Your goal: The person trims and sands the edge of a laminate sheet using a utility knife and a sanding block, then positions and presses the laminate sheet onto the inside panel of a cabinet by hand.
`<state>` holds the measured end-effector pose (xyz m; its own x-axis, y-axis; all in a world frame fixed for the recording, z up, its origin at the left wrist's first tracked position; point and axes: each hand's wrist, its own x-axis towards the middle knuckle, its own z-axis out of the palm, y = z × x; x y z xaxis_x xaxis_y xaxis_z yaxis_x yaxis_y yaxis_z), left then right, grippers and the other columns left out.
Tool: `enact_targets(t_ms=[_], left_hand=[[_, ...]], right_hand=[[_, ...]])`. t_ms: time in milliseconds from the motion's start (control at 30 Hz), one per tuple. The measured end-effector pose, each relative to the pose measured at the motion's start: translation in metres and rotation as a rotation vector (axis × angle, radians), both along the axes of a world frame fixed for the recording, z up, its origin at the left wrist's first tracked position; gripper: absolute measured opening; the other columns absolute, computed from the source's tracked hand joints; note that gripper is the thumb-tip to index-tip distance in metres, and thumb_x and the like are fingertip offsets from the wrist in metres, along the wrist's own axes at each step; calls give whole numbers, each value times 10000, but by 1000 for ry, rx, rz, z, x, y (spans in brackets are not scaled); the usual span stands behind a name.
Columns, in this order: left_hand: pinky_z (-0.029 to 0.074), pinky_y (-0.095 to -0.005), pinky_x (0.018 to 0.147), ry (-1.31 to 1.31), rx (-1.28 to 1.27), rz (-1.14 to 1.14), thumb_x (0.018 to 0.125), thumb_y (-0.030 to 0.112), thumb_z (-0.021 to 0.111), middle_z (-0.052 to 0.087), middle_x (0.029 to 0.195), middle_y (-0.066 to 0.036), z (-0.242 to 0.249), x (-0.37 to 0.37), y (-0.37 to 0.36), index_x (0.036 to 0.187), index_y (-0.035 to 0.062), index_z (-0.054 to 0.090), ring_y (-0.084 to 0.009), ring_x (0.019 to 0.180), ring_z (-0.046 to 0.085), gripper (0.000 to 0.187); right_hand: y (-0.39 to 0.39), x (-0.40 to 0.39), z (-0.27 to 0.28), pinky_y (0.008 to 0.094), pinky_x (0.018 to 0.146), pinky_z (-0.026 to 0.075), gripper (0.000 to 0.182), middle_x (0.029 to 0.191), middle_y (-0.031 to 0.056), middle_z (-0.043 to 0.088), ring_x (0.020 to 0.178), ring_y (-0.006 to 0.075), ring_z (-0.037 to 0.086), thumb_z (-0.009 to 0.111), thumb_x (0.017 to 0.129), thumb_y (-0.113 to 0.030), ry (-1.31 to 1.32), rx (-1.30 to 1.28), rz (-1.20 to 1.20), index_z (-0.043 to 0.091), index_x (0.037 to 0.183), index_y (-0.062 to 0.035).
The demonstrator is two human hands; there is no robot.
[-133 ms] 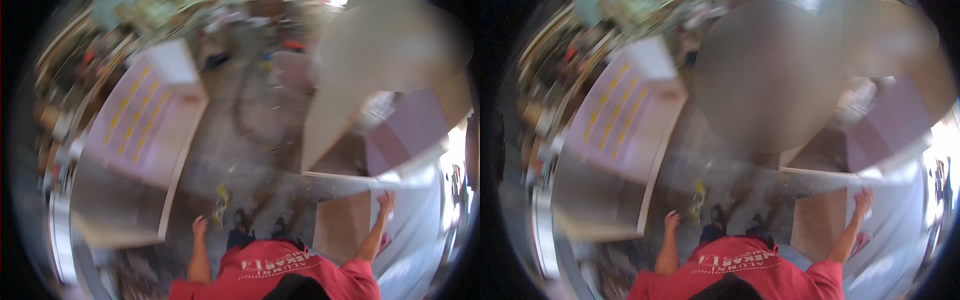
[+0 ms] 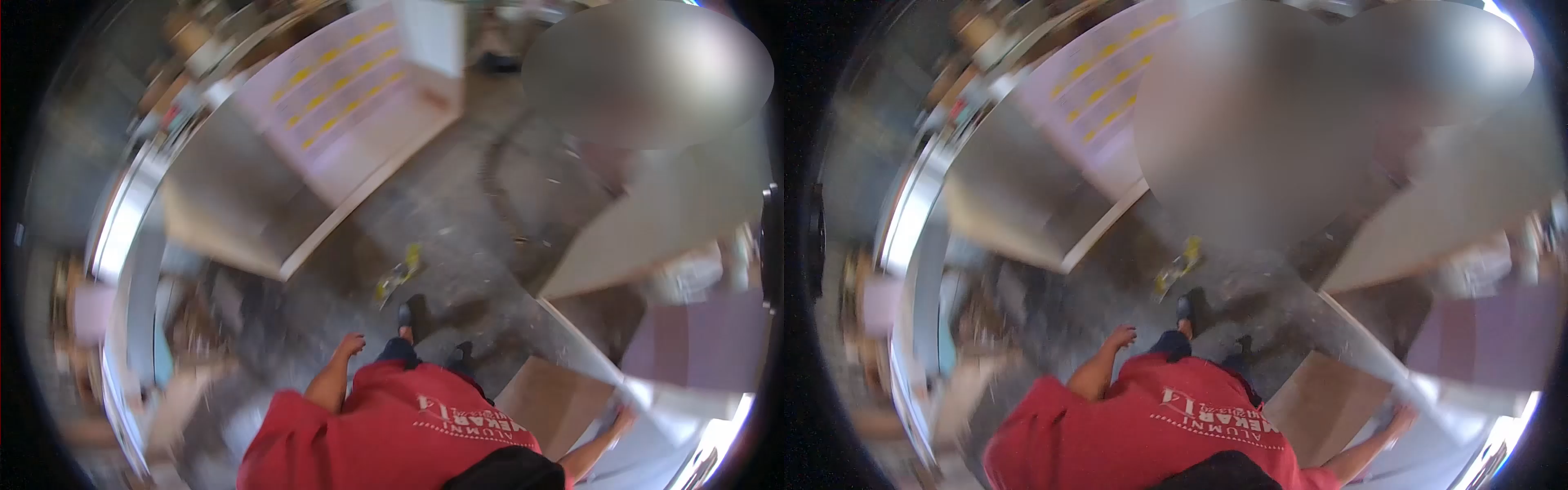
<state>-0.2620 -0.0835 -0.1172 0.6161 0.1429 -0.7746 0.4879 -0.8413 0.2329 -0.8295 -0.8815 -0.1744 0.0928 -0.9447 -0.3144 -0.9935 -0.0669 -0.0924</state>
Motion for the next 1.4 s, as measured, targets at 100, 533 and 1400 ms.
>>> enact_targets(t_ms=[100,533,1400], left_hand=[[553,-380,608,-68,175,-1289,850,212,618,728,902,-81,-112,-132,-5,1035,106,749,-198,731,681,250],[550,-474,885,-280,-8,190,807,254,580,725,994,-223,-167,-251,-28,964,74,771,-399,965,705,305],[524,-333,582,-600,-216,1955,799,85,606,716,880,-112,-121,-357,321,1305,47,649,-173,701,663,509]], right_hand=[[-100,53,51,464,1060,415,540,1333,138,610,1213,339,560,573,950,-440,97,-113,51,595,1341,-68],[-48,349,37,401,937,483,375,1156,149,650,1077,295,608,610,965,-295,-239,-418,399,646,1203,-8],[1097,582,313,224,543,453,258,1039,124,658,607,74,528,651,982,-79,-501,2126,1468,449,1142,-74]])
